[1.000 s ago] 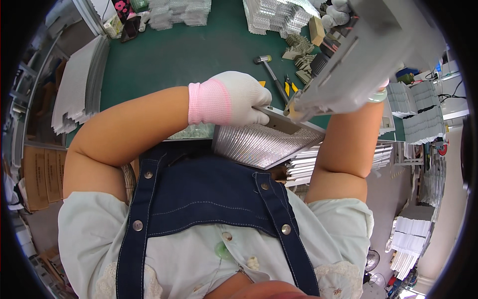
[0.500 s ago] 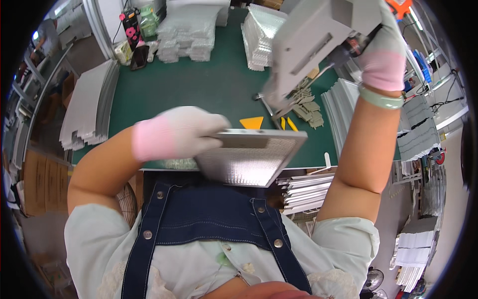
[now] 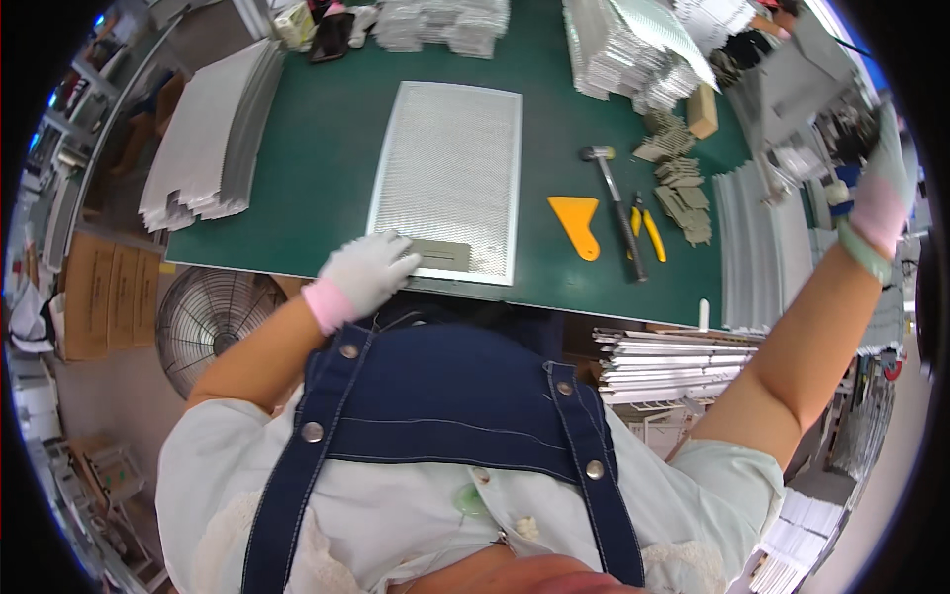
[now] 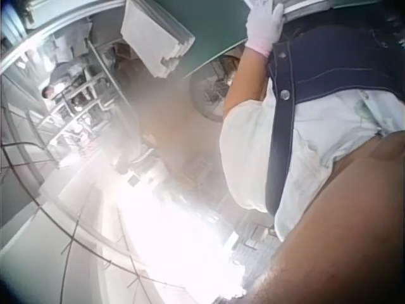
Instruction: The person assembles a metal mesh screen into a white frame. They place the mesh on a table, position a small metal bracket, and fit the frame around the mesh. The person uses a hammer to secure the frame and a handheld device to process the edges. The finished unit is placed on a stack of completed items.
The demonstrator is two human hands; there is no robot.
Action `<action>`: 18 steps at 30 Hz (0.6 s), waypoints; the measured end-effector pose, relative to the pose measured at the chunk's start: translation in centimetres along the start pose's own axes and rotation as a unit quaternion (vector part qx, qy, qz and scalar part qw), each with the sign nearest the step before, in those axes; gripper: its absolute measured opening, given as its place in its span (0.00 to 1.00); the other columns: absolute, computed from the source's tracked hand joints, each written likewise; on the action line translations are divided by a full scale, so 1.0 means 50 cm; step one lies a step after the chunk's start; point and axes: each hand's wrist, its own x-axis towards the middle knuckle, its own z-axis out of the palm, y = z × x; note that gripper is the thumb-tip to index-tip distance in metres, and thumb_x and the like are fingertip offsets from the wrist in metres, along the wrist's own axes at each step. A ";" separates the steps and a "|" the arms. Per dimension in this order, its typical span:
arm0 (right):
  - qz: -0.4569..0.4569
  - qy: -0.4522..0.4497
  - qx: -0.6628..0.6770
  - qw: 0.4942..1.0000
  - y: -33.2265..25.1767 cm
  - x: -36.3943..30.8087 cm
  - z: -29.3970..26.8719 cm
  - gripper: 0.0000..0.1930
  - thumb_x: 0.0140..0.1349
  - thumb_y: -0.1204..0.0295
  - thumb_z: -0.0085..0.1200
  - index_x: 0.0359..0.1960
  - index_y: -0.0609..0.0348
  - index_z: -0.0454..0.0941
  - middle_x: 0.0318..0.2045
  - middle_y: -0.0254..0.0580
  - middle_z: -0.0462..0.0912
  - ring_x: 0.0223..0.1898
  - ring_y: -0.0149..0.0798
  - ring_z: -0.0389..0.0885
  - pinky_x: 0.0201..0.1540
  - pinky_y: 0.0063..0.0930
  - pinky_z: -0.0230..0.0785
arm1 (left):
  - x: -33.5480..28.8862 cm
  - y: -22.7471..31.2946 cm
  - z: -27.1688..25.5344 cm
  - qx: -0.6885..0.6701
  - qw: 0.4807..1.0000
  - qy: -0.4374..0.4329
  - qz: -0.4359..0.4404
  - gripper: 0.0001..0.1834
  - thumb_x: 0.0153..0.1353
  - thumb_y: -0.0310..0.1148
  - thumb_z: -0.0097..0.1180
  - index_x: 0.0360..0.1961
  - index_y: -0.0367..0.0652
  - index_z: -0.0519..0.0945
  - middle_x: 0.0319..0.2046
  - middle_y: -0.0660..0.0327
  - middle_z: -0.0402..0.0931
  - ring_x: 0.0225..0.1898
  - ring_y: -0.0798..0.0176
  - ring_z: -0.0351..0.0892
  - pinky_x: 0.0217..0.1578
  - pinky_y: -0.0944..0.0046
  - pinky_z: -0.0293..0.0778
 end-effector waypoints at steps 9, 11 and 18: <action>0.140 -0.480 0.024 0.866 -0.217 -0.579 0.200 0.20 0.63 0.56 0.55 0.47 0.59 0.79 0.43 0.53 0.82 0.47 0.52 0.81 0.49 0.45 0.74 | 0.036 0.014 0.033 -0.072 0.993 0.084 0.044 0.35 0.40 0.39 0.74 0.52 0.45 0.74 0.56 0.50 0.68 0.61 0.42 0.65 0.60 0.42 0.64; 0.173 -0.509 -0.065 0.841 -0.250 -0.609 0.233 0.22 0.61 0.55 0.57 0.48 0.59 0.78 0.44 0.55 0.81 0.47 0.54 0.81 0.49 0.45 0.74 | 0.039 0.014 0.042 -0.070 0.992 0.086 0.055 0.36 0.39 0.40 0.74 0.52 0.46 0.74 0.57 0.50 0.67 0.61 0.42 0.65 0.60 0.43 0.64; 0.201 -0.539 -0.034 0.817 -0.241 -0.578 0.281 0.23 0.57 0.61 0.58 0.48 0.67 0.74 0.30 0.51 0.84 0.34 0.52 0.85 0.39 0.43 0.77 | 0.039 0.002 0.042 -0.074 0.991 0.092 0.061 0.34 0.42 0.41 0.73 0.52 0.47 0.74 0.57 0.50 0.68 0.60 0.43 0.67 0.60 0.43 0.64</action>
